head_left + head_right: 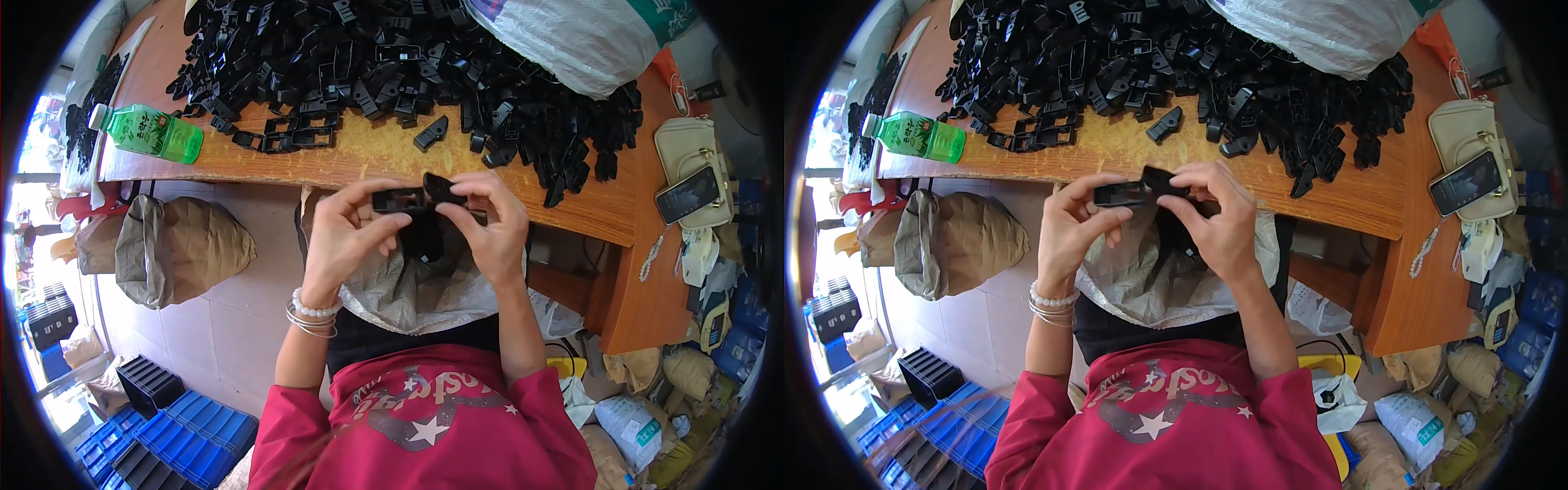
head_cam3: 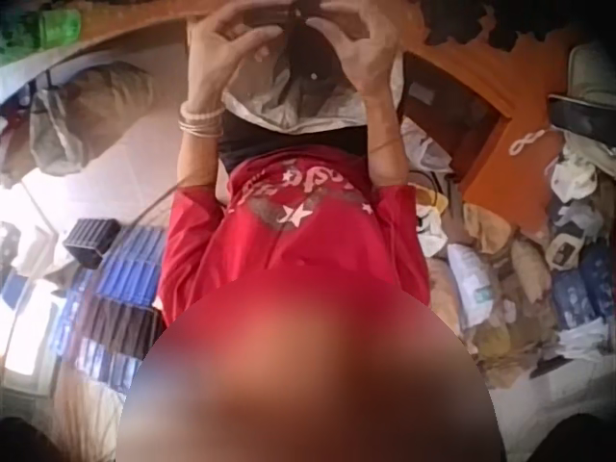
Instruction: Packing small black plastic components from a desk into a bag.
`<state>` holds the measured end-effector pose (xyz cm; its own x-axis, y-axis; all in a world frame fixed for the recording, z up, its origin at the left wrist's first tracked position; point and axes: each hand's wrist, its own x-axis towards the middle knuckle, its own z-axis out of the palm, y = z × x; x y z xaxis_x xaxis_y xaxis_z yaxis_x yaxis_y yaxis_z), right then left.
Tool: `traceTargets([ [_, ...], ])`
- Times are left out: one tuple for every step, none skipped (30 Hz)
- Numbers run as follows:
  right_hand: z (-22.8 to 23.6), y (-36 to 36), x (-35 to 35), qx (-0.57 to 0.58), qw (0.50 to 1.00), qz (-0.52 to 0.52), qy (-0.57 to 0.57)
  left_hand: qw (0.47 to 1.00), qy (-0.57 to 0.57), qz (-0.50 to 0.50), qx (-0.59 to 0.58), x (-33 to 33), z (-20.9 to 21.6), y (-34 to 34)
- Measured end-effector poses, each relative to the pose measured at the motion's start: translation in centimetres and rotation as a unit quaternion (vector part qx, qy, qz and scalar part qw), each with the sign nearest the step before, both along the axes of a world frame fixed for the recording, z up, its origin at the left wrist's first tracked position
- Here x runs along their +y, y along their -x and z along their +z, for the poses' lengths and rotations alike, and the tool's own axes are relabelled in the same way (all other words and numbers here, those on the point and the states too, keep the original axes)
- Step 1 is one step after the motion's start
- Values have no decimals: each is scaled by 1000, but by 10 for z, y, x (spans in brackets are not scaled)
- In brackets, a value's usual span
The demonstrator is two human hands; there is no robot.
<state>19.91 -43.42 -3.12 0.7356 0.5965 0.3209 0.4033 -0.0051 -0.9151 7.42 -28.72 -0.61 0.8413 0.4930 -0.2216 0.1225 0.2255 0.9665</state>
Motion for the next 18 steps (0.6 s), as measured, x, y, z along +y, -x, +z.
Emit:
traceTargets([
  [1, 0, 0, -2, 999, 27, -46, 1000, -20, -18, 15, -2, 0, 1],
  [2, 1, -1, -3, 994, 54, -93, 998, -40, -36, 29, -4, 0, 1],
  [6, 0, -1, -33, 993, 80, -85, 999, -14, -31, 21, -7, -1, 1],
  [8, 0, -1, -32, 993, 80, -85, 999, -15, -31, 21, -7, -1, 1],
  [10, 0, -2, -62, 992, 80, -75, 998, -40, -41, 22, -8, -1, 1],
  [11, 0, -2, -92, 990, 80, -64, 996, -66, -52, 23, -8, -1, 1],
  [11, 1, -2, -91, 990, 81, -65, 996, -66, -51, 24, -9, 0, 1],
  [11, 3, -2, -102, 989, 73, -74, 998, -43, -47, 16, -11, 2, 0],
  [11, 4, -2, -113, 988, 64, -83, 999, -19, -44, 8, -12, 4, 0],
  [10, 5, -3, -114, 988, 64, -83, 999, -19, -44, 8, -12, 6, 0],
  [8, 6, -4, -88, 990, 61, -90, 998, -19, -56, 6, -12, 7, 0],
  [7, 6, -5, -63, 991, 59, -98, 998, -18, -67, 5, -12, 8, 0],
  [6, 6, -7, -62, 991, 59, -98, 998, -18, -67, 5, -12, 8, 0],
  [5, 6, -8, -66, 992, 61, -93, 996, -31, -79, 6, -12, 8, -1],
  [5, 6, -9, -70, 992, 64, -87, 995, -43, -91, 6, -12, 8, -1],
  [6, 7, -10, -115, 989, 65, -68, 995, -43, -92, 7, -13, 8, -1],
  [8, 8, -10, -160, 984, 67, -48, 996, -39, -80, 3, -15, 9, -1],
  [9, 8, -12, -184, 979, 78, -36, 997, -36, -69, -2, -17, 10, -1],
])
